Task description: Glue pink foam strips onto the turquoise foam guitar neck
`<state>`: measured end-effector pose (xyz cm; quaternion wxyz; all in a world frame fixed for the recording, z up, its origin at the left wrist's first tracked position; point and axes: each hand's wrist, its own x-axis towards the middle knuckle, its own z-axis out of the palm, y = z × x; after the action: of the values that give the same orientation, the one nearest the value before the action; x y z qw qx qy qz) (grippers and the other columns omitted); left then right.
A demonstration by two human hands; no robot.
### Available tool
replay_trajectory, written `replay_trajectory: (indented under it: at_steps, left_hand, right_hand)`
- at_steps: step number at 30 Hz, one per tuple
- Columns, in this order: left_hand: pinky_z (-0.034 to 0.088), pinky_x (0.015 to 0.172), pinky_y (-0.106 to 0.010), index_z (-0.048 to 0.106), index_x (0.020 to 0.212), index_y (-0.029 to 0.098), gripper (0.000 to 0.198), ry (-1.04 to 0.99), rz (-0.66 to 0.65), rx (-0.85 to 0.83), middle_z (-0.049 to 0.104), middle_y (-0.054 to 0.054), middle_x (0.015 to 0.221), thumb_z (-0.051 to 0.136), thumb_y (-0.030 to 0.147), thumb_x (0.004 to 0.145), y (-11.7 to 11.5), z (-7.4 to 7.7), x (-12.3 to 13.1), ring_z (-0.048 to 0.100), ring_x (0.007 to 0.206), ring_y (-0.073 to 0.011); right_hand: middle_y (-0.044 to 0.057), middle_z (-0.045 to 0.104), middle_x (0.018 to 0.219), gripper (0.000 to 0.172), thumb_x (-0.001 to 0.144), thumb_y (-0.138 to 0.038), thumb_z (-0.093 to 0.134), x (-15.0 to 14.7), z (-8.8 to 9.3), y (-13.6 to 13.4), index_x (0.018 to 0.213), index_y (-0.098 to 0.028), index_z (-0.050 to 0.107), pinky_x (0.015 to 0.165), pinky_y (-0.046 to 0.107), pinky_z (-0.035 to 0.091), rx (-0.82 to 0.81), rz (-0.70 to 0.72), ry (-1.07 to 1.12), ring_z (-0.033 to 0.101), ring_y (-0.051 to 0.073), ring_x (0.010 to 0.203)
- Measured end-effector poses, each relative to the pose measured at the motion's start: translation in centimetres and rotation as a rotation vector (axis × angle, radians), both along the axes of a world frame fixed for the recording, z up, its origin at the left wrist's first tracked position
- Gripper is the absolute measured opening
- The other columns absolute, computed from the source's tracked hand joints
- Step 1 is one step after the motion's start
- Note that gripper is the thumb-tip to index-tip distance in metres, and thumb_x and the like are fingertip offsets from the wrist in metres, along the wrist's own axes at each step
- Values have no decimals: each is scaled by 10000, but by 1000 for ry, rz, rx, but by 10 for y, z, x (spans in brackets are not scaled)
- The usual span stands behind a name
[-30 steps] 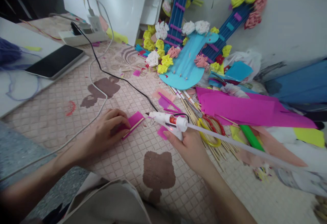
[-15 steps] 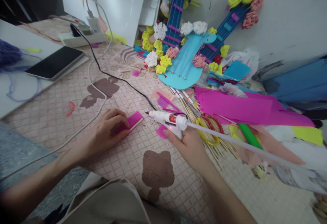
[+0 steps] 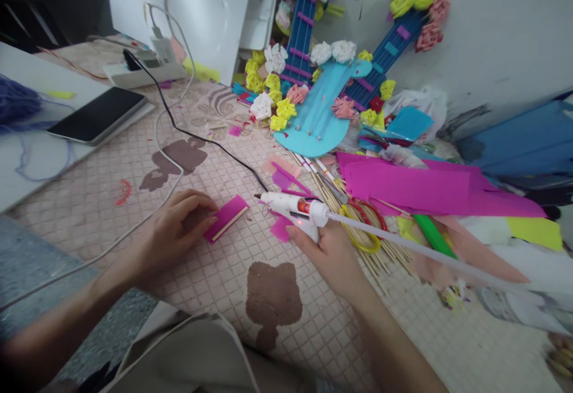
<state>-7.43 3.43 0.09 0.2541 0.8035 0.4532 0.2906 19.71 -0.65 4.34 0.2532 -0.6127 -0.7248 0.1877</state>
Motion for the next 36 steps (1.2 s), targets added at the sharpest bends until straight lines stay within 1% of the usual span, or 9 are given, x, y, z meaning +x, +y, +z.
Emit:
replay_trajectory:
  at_steps: [4,8,12,15,18,24,28,33,36]
  left_hand:
    - [446,862,-346,563,997,197,129,56,42,39,554,-52,1025,500,249,898,-4,-2,3,529,962,-188]
    - [451,837,-370,561,1006,160,156,184,95,88,546,-82,1001,510,240,882,0,-2,8,531,930,-216]
    - [446,757,-366,563,841,151,72,317,74,84,546,-69,851,509,195,861,7,2,13,521,806,-210]
    - [433,729,-353,537,754,164,103,344,51,71,548,-57,799,507,166,853,9,6,14,507,768,-201]
    - [425,722,-346,525,733,168,133,338,40,65,553,-53,792,495,161,862,10,6,14,501,758,-195]
    - [423,702,-332,528,743,170,125,290,39,34,557,-48,791,487,161,861,11,7,13,511,748,-186]
    - [432,710,-346,538,795,168,92,275,73,36,563,-59,823,476,177,862,10,8,12,527,764,-197]
    - [424,680,-332,521,754,176,106,287,63,54,559,-53,804,476,156,848,11,3,12,528,752,-197]
    - [421,672,-326,514,738,176,137,292,55,50,556,-52,781,458,158,862,12,-1,12,522,740,-194]
  right_hand:
    - [-26,505,518,297,872,-442,499,1,-1,0,701,-214,579,585,302,418,4,-20,8,468,156,500]
    - [-1,585,621,277,870,-445,506,2,-4,0,749,-207,580,595,294,417,-8,-29,47,534,177,605]
    - [-22,519,544,306,867,-451,512,3,-4,-2,684,-207,534,575,282,408,-32,-60,103,510,162,572]
    - [-20,510,530,332,856,-463,521,6,2,3,656,-198,527,531,272,384,-54,-117,131,487,149,537]
    - [-8,517,535,341,834,-470,531,8,12,17,655,-180,550,495,268,351,-62,-150,117,469,146,523]
    - [29,608,720,297,817,-443,554,-1,27,59,856,-153,603,578,285,405,-3,-44,214,528,170,647]
    - [37,633,743,286,824,-433,554,-14,19,82,889,-161,609,641,312,446,8,-11,278,562,185,685]
    - [78,671,975,336,823,-397,555,-25,-5,109,1046,-149,597,786,356,459,78,16,338,597,221,875]
    - [82,683,942,322,812,-390,558,-35,-19,127,999,-133,610,804,361,461,60,40,338,607,230,871]
